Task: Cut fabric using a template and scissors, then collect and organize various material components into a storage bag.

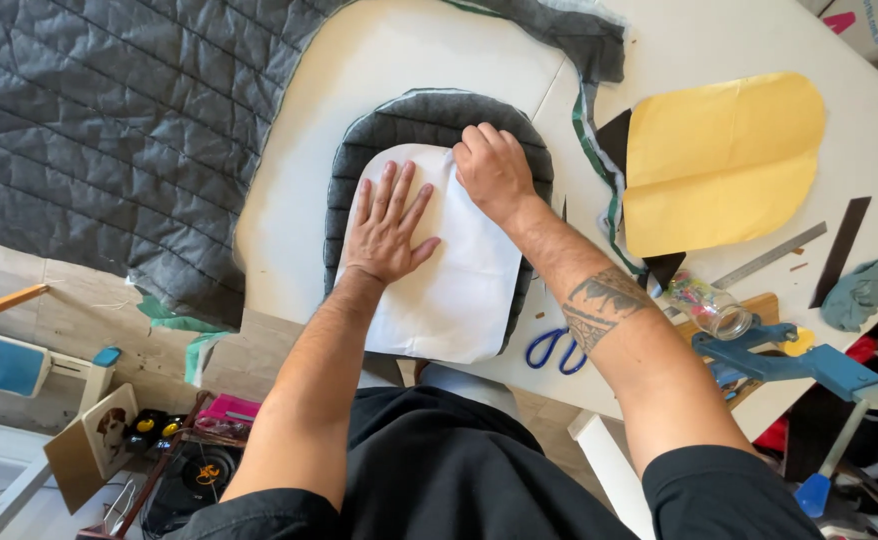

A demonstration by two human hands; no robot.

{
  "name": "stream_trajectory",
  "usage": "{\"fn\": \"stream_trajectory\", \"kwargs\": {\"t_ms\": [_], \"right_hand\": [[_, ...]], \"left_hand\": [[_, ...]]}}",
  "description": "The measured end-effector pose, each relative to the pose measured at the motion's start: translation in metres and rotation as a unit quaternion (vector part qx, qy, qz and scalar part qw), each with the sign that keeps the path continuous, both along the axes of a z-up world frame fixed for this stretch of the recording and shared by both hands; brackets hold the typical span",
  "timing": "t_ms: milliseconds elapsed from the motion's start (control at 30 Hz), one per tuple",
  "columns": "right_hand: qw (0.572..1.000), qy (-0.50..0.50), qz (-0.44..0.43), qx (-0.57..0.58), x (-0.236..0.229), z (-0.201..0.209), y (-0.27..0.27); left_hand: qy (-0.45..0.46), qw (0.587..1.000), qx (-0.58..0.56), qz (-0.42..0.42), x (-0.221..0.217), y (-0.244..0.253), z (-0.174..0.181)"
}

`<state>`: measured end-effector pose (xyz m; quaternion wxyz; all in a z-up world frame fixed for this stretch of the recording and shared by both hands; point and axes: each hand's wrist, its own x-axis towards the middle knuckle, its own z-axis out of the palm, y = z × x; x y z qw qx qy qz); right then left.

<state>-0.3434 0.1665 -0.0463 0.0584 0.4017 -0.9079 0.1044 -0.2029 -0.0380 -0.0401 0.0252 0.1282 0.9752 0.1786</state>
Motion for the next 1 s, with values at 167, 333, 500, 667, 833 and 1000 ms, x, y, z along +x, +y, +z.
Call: {"fn": "stream_trajectory", "kwargs": {"t_ms": [167,333,500,667,833,1000], "right_hand": [[1.000,-0.019,0.003,0.014,-0.006,0.011,0.001],[0.996,-0.082,0.034,-0.005,-0.007,0.014,0.004],[0.994,-0.078,0.046,-0.066,-0.011,0.008,0.009],[0.993,-0.077,0.049,-0.073,-0.011,0.007,0.013],[0.994,-0.066,0.058,-0.069,-0.016,0.003,0.015],[0.995,-0.064,0.053,-0.061,-0.013,0.001,0.021]], "left_hand": [[0.005,1.000,0.005,0.002,0.000,0.001,-0.001],[0.009,1.000,-0.001,0.007,-0.001,-0.001,-0.001],[0.015,1.000,0.002,0.002,0.000,0.000,-0.001],[0.007,1.000,-0.001,-0.004,0.002,0.001,0.002],[0.023,1.000,-0.005,-0.002,-0.003,0.000,0.000],[0.038,0.999,-0.002,0.002,-0.002,-0.001,-0.002]]}}
